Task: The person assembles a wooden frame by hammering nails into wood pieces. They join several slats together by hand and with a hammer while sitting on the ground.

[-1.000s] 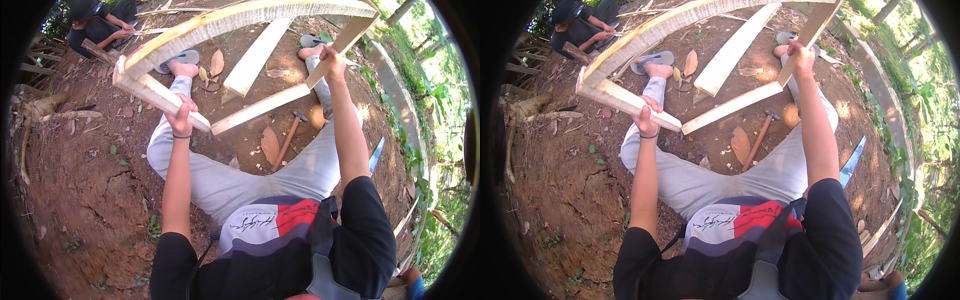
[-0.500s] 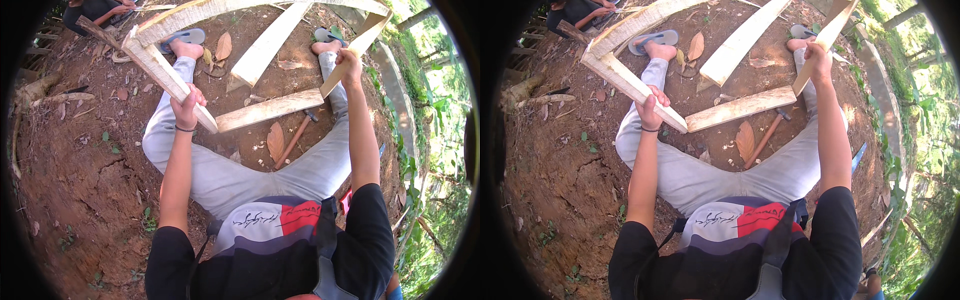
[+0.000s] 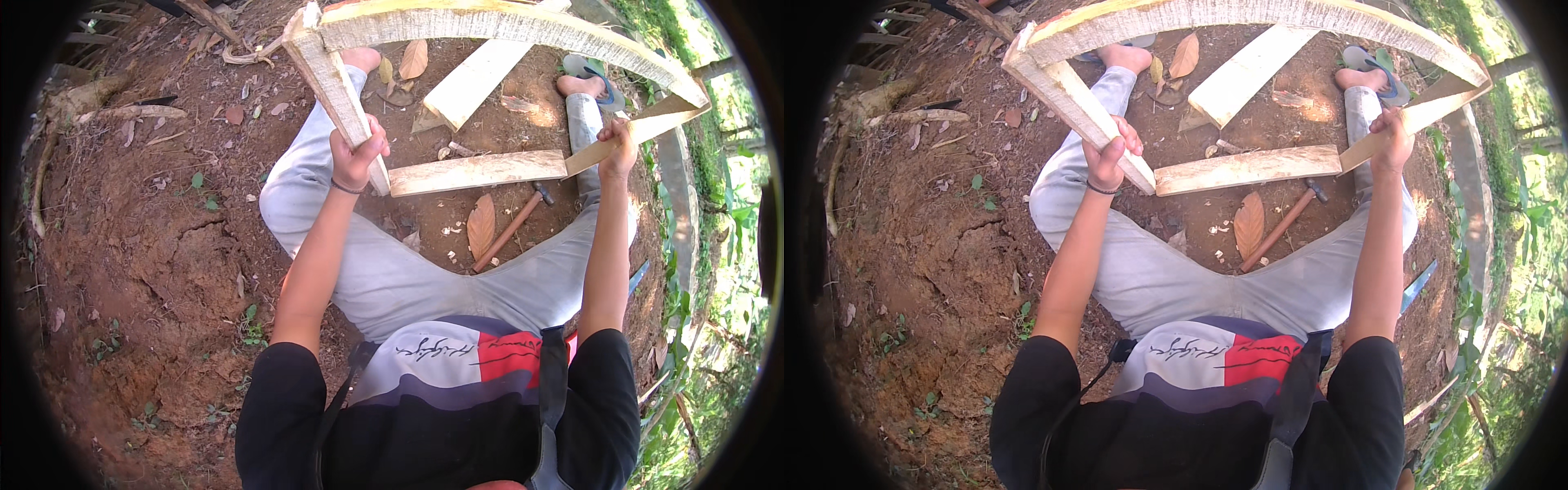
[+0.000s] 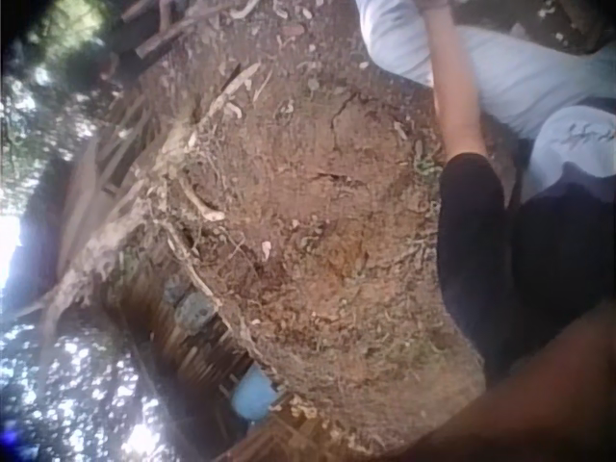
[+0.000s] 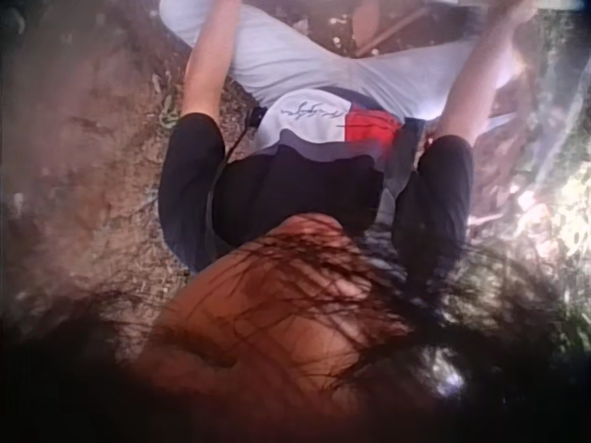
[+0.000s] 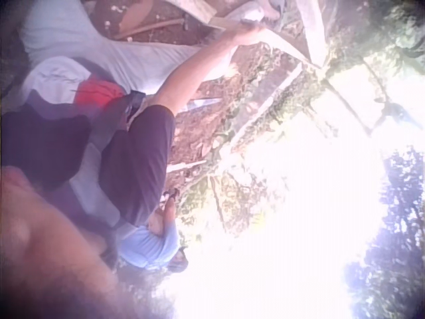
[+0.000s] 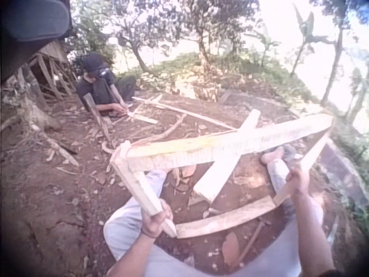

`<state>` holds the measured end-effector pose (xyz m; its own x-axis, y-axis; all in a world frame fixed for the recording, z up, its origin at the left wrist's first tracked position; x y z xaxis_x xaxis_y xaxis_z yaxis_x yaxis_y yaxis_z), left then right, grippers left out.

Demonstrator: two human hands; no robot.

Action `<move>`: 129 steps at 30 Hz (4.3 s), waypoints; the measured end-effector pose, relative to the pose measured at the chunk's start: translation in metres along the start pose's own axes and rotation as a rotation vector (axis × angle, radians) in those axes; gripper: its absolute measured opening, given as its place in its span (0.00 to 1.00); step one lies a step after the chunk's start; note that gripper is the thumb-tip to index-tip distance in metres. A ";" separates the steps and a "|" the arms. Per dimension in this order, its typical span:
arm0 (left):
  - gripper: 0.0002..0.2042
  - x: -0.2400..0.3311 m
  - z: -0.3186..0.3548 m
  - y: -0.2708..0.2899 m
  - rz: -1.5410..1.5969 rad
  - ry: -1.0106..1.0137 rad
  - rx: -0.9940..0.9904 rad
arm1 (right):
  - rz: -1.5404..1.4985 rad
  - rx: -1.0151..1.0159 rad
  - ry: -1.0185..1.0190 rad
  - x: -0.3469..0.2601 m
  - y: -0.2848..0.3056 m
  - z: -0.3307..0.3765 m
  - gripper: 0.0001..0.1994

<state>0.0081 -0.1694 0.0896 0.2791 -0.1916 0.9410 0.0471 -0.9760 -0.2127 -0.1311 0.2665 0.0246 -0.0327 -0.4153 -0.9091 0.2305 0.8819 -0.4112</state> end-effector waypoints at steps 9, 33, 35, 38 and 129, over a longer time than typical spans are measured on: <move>0.15 -0.003 0.007 0.002 0.005 0.023 -0.001 | -0.010 0.019 -0.004 0.001 0.001 -0.001 0.07; 0.19 0.004 0.042 -0.014 0.003 -0.016 0.016 | -0.035 -0.012 0.098 0.002 0.006 0.009 0.07; 0.19 0.004 0.039 -0.020 -0.010 -0.027 0.024 | -0.042 0.007 0.113 0.000 0.010 0.009 0.07; 0.19 0.001 0.038 -0.017 0.006 -0.021 0.042 | -0.104 0.048 0.095 0.003 0.010 0.011 0.07; 0.27 0.036 -0.091 0.020 -0.065 0.700 0.196 | 0.145 -0.375 -0.409 -0.086 -0.044 -0.002 0.17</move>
<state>-0.0678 -0.2054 0.1433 -0.4061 -0.2193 0.8871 0.2320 -0.9637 -0.1320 -0.1404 0.2644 0.1208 0.3696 -0.2704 -0.8890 -0.1588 0.9243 -0.3472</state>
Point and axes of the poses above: each hand's wrist, its own z-axis away from the middle knuckle, its own y-axis out of the back of the hand, x = y × z, the point moved 1 cm from there along -z, towards the middle knuckle, and after that the axes turned 1 degree about z, right-handed, at the moved point
